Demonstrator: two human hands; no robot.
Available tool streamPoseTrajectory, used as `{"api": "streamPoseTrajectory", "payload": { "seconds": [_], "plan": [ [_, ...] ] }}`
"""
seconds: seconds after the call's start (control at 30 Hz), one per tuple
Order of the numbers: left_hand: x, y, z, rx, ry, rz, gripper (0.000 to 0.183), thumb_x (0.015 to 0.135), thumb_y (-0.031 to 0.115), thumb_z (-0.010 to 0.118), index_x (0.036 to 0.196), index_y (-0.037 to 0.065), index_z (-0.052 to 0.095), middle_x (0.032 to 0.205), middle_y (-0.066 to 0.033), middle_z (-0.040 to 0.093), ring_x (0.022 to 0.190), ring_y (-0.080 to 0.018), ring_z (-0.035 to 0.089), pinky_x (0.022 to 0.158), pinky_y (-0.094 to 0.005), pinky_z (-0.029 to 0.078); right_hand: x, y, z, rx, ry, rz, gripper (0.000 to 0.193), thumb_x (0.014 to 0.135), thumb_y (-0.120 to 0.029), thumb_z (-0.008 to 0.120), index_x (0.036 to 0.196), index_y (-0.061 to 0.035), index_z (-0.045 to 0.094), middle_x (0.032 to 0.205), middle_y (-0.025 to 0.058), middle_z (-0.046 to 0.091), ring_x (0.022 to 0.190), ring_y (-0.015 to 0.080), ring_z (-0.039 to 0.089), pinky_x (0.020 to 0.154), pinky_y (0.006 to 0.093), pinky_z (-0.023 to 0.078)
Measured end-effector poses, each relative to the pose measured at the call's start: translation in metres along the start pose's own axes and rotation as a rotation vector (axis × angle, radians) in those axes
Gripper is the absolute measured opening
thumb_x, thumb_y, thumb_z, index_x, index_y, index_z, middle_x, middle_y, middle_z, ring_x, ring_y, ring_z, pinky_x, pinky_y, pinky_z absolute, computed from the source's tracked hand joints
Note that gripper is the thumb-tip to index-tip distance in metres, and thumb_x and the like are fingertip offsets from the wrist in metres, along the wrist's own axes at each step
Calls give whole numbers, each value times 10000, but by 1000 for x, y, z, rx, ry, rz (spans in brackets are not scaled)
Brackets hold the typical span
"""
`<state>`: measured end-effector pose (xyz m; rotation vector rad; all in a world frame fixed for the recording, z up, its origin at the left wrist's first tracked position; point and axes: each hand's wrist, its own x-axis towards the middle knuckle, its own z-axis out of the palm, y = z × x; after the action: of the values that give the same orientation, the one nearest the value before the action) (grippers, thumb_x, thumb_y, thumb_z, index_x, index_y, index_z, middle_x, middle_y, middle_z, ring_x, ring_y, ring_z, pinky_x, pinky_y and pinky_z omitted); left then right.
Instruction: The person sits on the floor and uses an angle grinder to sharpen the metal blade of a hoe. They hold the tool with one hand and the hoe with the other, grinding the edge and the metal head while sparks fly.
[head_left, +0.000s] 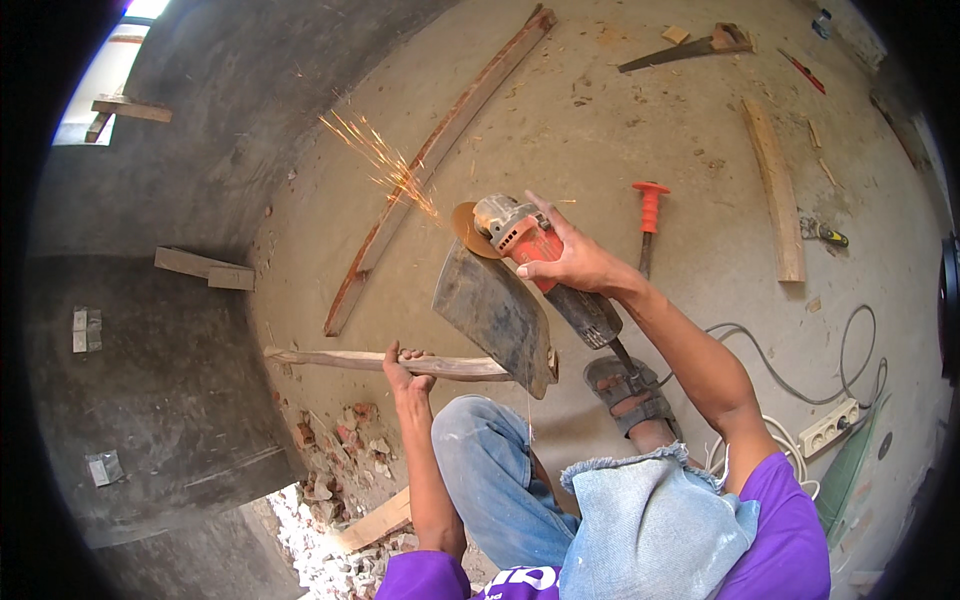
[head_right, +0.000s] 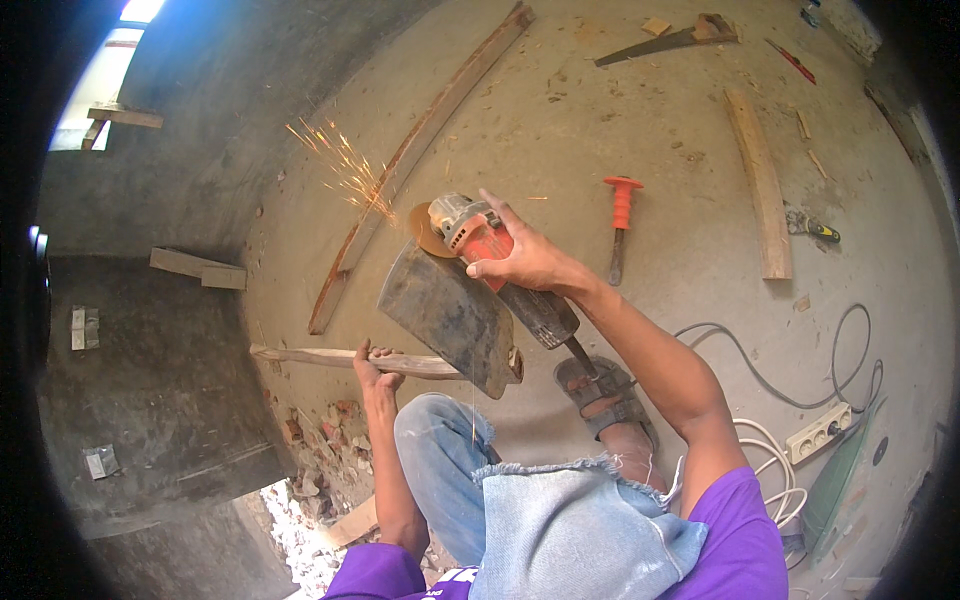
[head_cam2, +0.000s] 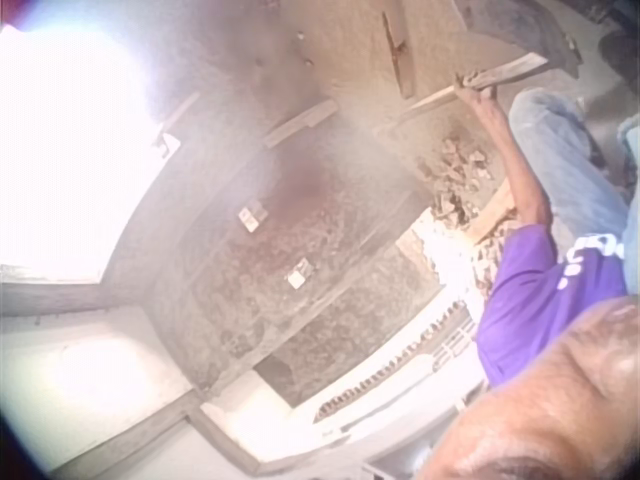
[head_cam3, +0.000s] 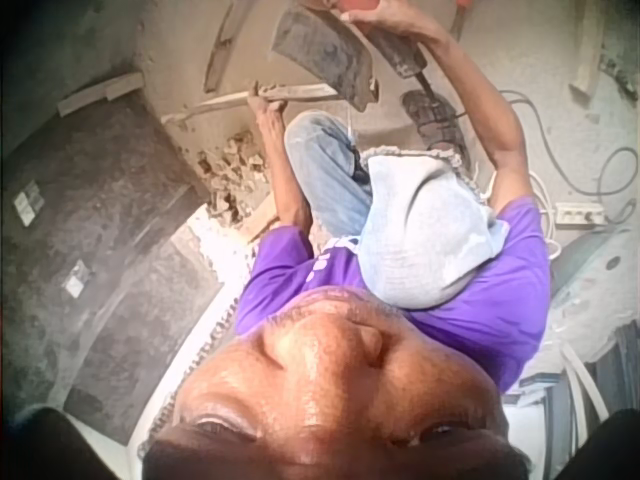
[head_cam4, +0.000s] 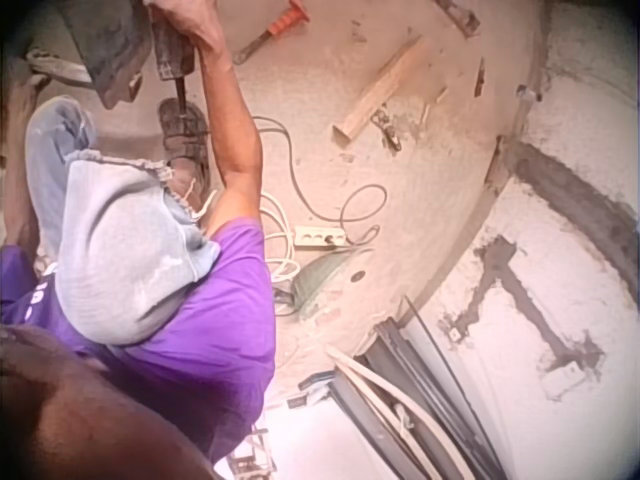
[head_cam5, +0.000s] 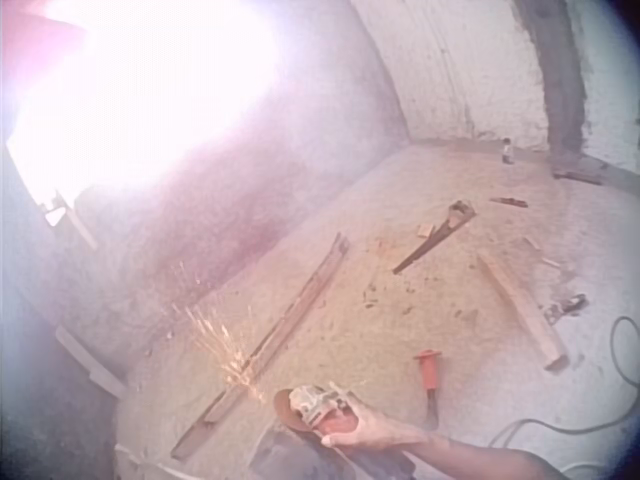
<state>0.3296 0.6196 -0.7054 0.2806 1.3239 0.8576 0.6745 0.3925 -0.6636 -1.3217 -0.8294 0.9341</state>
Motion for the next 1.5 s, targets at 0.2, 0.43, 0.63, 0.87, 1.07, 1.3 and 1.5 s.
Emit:
{"api": "streamPoseTrajectory", "payload": {
  "seconds": [0.2,0.43,0.63,0.87,1.07,1.3,1.5],
  "plan": [
    [5,2,-7,12,4,3,377,893,312,706,668,163,443,610,7,466,581,-170,532,625,-385,502,-1,-9,3,-6,-31,-4,1166,761,-406,847,1651,-140,143,1605,267,330,1505,391,317,1233,473,265],
    [10,0,-8,27,29,16,380,900,325,698,672,159,444,614,-2,470,577,-175,531,630,-389,506,-5,-23,4,-19,-61,-6,1168,761,-403,846,1652,-132,141,1606,266,335,1514,390,305,1238,467,253],
    [12,-2,-10,26,59,17,378,907,325,691,675,160,442,611,-3,458,580,-175,526,621,-390,500,-6,-25,7,-132,-45,-41,1173,750,-391,834,1652,-126,132,1552,301,410,1454,428,404,1204,457,327],
    [16,-1,-10,1,82,10,381,904,313,692,675,159,429,612,-2,455,583,-177,519,622,-389,497,-12,-36,11,-136,-70,-80,1171,752,-403,839,1649,-144,133,1516,302,457,1411,441,457,1180,461,360],
    [14,-1,-10,-26,72,-6,388,897,310,704,674,160,424,608,-4,452,583,-179,513,622,-388,497,-19,-50,17,-112,-88,-140,1142,772,-330,843,1648,-157,133,1519,285,464,1388,441,487,1163,458,385],
    [12,-4,-12,-7,101,-6,414,900,348,707,663,161,423,603,-15,467,584,-187,513,615,-388,500,-29,-66,21,-187,-148,-222,1132,776,-288,829,1654,-189,122,1545,267,449,1413,439,465,1176,463,377],
    [16,4,-21,-48,101,9,415,902,361,702,661,160,432,605,-24,485,589,-202,519,618,-396,507,-28,-44,15,-144,55,-164,1136,772,-301,838,1655,-195,131,1552,273,436,1429,422,450,1180,464,371]
  ]
}}
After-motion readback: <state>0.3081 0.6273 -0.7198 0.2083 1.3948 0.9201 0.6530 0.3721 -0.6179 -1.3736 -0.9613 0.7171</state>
